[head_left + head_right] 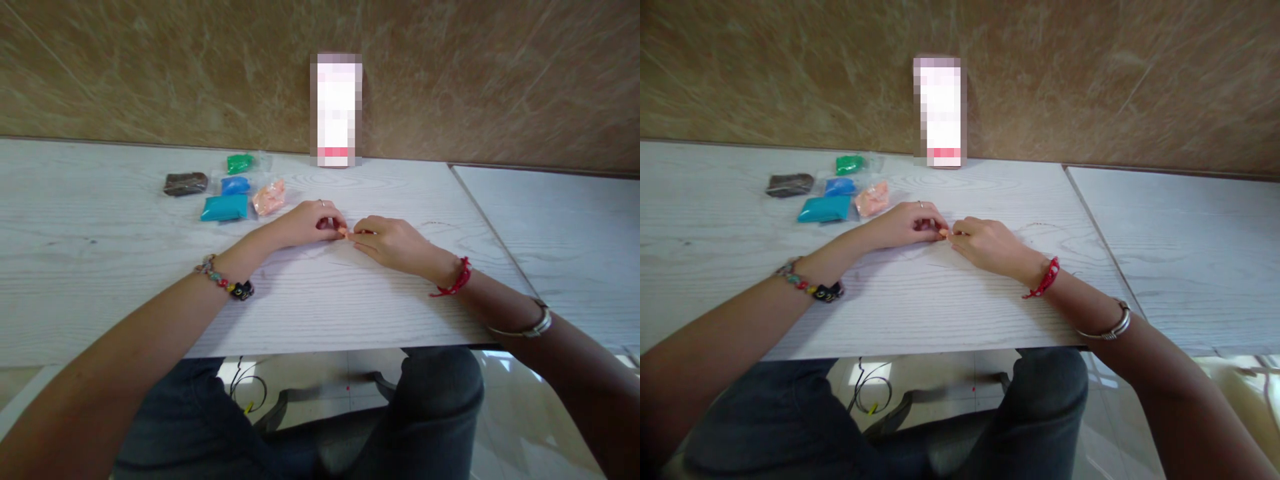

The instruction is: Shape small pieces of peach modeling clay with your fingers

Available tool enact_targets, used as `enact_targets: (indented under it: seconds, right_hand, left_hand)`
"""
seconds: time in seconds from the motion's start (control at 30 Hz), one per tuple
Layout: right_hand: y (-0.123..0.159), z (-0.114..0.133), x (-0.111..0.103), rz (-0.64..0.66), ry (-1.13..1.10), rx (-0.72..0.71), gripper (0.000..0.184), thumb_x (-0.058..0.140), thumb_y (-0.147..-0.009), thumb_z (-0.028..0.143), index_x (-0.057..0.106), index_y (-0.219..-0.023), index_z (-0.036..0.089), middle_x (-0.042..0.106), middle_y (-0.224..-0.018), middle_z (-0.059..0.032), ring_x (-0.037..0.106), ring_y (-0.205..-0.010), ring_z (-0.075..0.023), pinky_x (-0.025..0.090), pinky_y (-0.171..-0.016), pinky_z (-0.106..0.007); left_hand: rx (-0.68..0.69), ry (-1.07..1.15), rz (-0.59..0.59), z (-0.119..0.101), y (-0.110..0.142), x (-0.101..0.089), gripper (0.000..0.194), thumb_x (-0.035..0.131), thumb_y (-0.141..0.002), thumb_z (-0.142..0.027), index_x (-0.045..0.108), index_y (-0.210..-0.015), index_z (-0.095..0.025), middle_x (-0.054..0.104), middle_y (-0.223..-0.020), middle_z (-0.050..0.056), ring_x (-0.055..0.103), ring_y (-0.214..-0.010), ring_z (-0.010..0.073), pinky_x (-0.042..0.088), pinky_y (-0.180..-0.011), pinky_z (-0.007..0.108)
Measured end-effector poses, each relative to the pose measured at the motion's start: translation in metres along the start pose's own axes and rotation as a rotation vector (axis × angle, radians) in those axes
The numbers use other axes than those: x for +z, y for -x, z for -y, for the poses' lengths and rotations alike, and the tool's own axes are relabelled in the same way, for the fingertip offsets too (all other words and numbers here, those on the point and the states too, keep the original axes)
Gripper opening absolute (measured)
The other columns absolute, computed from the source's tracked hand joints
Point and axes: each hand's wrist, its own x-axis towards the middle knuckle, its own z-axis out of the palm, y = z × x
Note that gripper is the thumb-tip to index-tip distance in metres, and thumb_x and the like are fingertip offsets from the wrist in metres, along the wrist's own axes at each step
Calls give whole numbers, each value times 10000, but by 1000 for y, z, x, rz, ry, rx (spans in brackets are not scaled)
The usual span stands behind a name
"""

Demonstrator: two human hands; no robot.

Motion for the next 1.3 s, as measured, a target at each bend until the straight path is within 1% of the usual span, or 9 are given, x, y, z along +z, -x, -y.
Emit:
enact_targets:
  seconds: [0.17,0.3,0.43,0.53,0.73,0.87,1.03,1.17,1.3]
  right_hand:
    - [2,0,-3,-31,72,-50,310,378,-910,270,639,-1047,174,669,-906,-82,567,-770,-156,406,-655,-277]
    - [1,2,-5,1,94,-59,299,387,-901,251,640,-1044,179,664,-904,-78,566,-760,-156,390,-634,-274]
    - [0,5,-6,39,71,-38,297,394,-894,241,656,-1006,158,658,-939,-91,579,-781,-165,395,-629,-276]
    - [2,3,-7,19,23,-31,287,411,-889,251,659,-1016,182,661,-953,-86,583,-792,-163,400,-637,-271]
    - [0,-2,-1,-98,-146,129,288,443,-885,307,678,-953,155,646,-870,-79,572,-745,-142,406,-639,-255]
    - [-9,4,2,-24,-155,228,274,477,-872,286,696,-854,123,621,-840,-82,559,-736,-141,387,-631,-253]
    - [-14,11,2,74,-11,252,333,406,-910,278,681,-852,99,615,-852,-94,542,-767,-159,353,-631,-268]
    - [-11,11,2,71,17,241,348,388,-920,299,673,-877,104,611,-863,-97,533,-780,-162,349,-636,-273]
    - [-7,9,-1,76,-55,302,325,418,-910,290,694,-896,119,612,-854,-94,540,-786,-161,359,-636,-269]
  left_hand:
    - [2,-6,-4,0,0,0,145,566,-758,-185,660,-866,-164,635,-797,18,546,-700,96,400,-642,198]
    - [1,5,-13,0,0,1,149,567,-758,-194,665,-866,-161,638,-802,23,543,-693,96,395,-636,200]
    - [-7,14,-22,1,0,2,157,574,-754,-208,668,-870,-158,632,-785,23,534,-670,95,387,-611,198]
    - [-5,24,-14,1,0,2,157,568,-763,-216,668,-867,-153,630,-782,27,536,-668,95,384,-601,196]
    - [-3,21,-25,-1,1,1,125,580,-758,-220,663,-825,-156,610,-747,14,507,-639,83,368,-595,194]
    - [-23,48,-19,-2,0,1,111,589,-744,-213,659,-799,-147,593,-711,3,486,-611,76,357,-580,194]
    - [-31,48,-1,-3,-1,0,111,597,-736,-218,656,-788,-140,573,-702,-4,468,-600,67,346,-571,187]
    - [-38,59,8,-4,-1,-1,114,600,-734,-224,655,-790,-141,572,-699,-7,461,-592,63,338,-564,184]
    - [-35,38,-5,-3,0,0,121,598,-738,-231,659,-789,-140,570,-696,-4,461,-601,68,336,-573,190]
